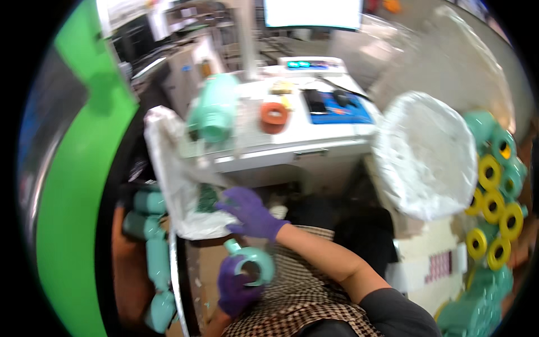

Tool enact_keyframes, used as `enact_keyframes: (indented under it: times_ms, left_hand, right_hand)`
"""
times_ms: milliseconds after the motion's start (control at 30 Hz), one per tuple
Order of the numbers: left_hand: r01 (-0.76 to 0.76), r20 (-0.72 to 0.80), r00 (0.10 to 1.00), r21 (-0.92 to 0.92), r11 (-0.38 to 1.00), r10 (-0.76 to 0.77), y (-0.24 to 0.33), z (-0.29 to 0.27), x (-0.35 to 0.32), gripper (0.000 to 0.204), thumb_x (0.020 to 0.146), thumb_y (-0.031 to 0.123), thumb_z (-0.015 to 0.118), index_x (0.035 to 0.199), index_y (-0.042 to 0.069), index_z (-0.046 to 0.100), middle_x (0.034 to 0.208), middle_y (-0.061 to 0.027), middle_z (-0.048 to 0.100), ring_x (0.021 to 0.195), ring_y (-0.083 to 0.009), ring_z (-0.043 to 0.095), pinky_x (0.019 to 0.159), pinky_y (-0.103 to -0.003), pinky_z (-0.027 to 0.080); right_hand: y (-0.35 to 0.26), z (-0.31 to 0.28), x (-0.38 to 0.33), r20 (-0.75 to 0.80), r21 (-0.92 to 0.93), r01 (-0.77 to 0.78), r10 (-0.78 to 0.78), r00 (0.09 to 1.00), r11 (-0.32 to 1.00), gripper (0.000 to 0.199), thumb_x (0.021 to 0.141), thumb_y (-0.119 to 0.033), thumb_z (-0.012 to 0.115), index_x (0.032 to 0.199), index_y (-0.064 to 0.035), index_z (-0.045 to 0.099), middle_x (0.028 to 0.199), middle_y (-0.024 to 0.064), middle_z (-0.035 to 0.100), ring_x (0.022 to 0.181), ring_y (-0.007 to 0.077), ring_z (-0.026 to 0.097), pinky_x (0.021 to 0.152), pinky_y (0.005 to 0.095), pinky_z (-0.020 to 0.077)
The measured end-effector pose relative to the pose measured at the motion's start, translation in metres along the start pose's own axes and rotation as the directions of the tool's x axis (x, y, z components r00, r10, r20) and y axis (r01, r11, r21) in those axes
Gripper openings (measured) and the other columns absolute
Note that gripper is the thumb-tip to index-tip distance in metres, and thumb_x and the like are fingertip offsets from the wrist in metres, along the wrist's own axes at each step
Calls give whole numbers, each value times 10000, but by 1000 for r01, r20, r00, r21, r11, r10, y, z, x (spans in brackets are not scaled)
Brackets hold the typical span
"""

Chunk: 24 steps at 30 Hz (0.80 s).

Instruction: The person assembles teal plastic jugs by inserting green stoppers into the openings and screwing on yellow lids. The person handles the jugs one at a time, placing the finished units into a white plastic bag.

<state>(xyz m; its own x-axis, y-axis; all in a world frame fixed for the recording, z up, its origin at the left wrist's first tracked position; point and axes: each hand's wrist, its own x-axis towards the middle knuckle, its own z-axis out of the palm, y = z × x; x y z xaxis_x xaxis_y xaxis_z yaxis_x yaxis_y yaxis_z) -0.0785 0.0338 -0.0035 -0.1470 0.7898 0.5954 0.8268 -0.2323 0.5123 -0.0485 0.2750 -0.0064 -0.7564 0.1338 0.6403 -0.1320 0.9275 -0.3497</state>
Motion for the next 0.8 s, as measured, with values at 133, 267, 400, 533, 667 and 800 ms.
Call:
enact_keyframes:
  times_ms: [133,267,400,533,667,800]
  left_hand:
    - [170,-78,981,-83,982,-177,22,-8,27,274,763,88,823,978,-7,683,1117,-226,636,976,-388,634,833,-468,516]
    - [143,-27,989,-31,989,-144,-12,5,31,316,614,81,866,775,28,599,1271,-253,610,1124,-444,603,963,-517,483]
    - [-39,-16,999,9,999,39,-3,25,65,333,607,123,870,765,32,592,1277,-261,616,1143,-454,590,979,-548,467]
    - [-171,31,985,14,985,170,10,46,94,370,567,212,878,670,44,564,1173,-258,654,1061,-451,609,974,-560,466]
    - [-187,4,982,-2,982,187,9,43,95,370,546,192,888,649,58,560,1107,-238,671,1026,-444,626,964,-551,481]
    - [-8,-79,997,91,996,15,1,25,71,393,563,126,886,809,63,586,1179,-234,653,1064,-433,631,957,-531,493]
  right_hand:
    - [-23,-133,-35,-26,-131,115,-120,992,985,363,814,-258,772,1144,-144,673,1263,97,578,1202,339,545,1047,497,439]
    - [-24,-286,-93,-255,-473,-252,143,956,844,260,786,-206,808,1021,-140,718,1054,50,662,1030,284,647,893,426,529]
    - [18,-401,-129,-414,-412,-698,562,716,586,282,793,-247,831,1013,-90,752,1042,92,673,978,298,660,829,408,540]
    - [89,-429,-175,-373,-468,-836,792,482,288,348,754,-346,849,979,-87,790,1062,113,675,994,297,651,859,416,532]
    - [105,-433,-186,-441,-588,-701,566,696,404,205,789,-248,795,897,-75,768,1061,129,670,974,315,636,852,425,510]
    - [27,-383,-112,-584,-472,-637,325,744,610,112,857,-109,716,932,-42,668,939,108,670,918,270,649,806,375,504]
